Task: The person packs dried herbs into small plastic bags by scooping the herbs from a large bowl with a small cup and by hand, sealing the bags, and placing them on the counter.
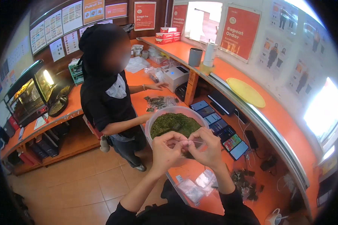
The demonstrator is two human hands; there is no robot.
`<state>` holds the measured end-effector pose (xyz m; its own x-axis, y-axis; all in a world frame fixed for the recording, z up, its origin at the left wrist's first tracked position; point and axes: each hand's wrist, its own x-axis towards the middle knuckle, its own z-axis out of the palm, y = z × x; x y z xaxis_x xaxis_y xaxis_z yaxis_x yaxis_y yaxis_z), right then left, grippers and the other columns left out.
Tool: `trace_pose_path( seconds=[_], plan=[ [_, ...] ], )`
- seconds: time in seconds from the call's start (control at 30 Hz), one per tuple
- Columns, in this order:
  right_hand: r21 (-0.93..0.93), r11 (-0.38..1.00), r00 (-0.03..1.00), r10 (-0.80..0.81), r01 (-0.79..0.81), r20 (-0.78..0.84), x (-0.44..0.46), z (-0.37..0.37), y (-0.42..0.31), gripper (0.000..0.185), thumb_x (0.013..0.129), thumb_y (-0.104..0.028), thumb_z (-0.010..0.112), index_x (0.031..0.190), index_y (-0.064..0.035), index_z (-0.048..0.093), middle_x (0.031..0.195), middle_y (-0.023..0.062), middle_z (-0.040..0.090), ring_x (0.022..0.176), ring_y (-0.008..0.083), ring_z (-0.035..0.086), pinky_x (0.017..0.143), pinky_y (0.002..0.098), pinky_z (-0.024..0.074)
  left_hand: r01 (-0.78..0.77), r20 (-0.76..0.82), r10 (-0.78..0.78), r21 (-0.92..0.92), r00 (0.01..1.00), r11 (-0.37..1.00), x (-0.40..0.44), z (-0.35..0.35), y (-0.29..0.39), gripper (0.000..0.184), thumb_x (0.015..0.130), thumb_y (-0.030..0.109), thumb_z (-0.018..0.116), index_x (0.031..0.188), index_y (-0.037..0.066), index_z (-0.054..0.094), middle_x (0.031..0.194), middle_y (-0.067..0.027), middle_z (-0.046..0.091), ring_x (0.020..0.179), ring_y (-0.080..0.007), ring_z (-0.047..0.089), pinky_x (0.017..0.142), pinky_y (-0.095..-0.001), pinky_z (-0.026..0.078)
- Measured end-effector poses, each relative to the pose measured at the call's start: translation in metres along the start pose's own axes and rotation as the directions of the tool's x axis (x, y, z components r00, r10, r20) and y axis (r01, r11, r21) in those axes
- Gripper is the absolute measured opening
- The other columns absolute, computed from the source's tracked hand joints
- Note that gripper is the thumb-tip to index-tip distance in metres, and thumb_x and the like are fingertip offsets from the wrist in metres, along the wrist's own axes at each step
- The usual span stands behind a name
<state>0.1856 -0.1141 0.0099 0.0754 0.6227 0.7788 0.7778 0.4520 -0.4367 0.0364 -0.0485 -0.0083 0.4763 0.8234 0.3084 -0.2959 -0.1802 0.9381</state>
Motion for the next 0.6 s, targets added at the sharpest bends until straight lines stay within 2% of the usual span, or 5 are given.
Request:
trace_pose_path(
  seconds=[0.33,0.4,0.43,0.5,0.6],
  plan=[
    [-0.107,0.938,0.943,0.321,-0.329,-0.088,-0.074,-0.068,0.002,0.01,0.074,-0.002,0.07,0.078,-0.0034,0.062,0.072,0.0059,0.059,0.064,0.017,0.057,0.059,0.0296,0.0448,0.106,0.184,-0.08,-0.135,0.98,0.985,-0.009,0.04,-0.048,0.005,0.089,-0.005,0.067,0.094,-0.004,0.066,0.078,-0.0079,0.07,0.07,-0.0137,0.069,0.064,-0.0251,0.057],
    [-0.19,0.896,0.911,0.367,-0.401,-0.19,-0.096,-0.081,0.003,0.009,0.075,-0.003,0.071,0.079,-0.0032,0.062,0.071,0.0063,0.058,0.061,0.0157,0.055,0.056,0.0283,0.0435,0.181,0.324,-0.112,-0.191,0.939,0.965,-0.013,0.057,-0.073,0.019,0.09,-0.002,0.066,0.109,-0.003,0.063,0.094,-0.0108,0.069,0.075,-0.0149,0.07,0.065,-0.0244,0.057],
    [-0.199,0.884,0.901,0.387,-0.423,-0.198,-0.107,-0.094,-0.001,0.009,0.075,-0.003,0.071,0.079,-0.0032,0.062,0.071,0.0063,0.058,0.061,0.0157,0.055,0.056,0.0283,0.0435,0.079,0.273,-0.039,-0.136,0.961,0.988,-0.019,0.066,-0.064,0.033,0.091,0.001,0.066,0.122,0.001,0.057,0.116,-0.0112,0.063,0.085,-0.0143,0.069,0.069,-0.0239,0.055],
    [-0.406,0.664,0.774,0.477,-0.628,-0.416,-0.121,-0.119,-0.01,0.012,0.076,-0.007,0.073,0.08,-0.0032,0.063,0.07,0.007,0.057,0.062,0.019,0.056,0.058,0.0332,0.0442,0.085,0.322,-0.057,-0.075,0.945,0.994,-0.025,0.068,-0.072,0.035,0.091,0.002,0.066,0.125,0.003,0.057,0.123,-0.01,0.059,0.088,-0.0133,0.068,0.072,-0.0245,0.054],
    [-0.648,0.563,0.857,0.301,-0.513,-0.417,-0.134,-0.12,-0.016,0.019,0.075,-0.013,0.076,0.085,-0.0041,0.063,0.075,0.0068,0.058,0.07,0.0229,0.058,0.064,0.0371,0.0442,0.076,0.41,-0.071,0.004,0.909,0.997,-0.032,0.071,-0.098,0.034,0.09,0.005,0.067,0.123,0.003,0.058,0.125,-0.0068,0.059,0.09,-0.011,0.063,0.077,-0.026,0.051]
  ],
)
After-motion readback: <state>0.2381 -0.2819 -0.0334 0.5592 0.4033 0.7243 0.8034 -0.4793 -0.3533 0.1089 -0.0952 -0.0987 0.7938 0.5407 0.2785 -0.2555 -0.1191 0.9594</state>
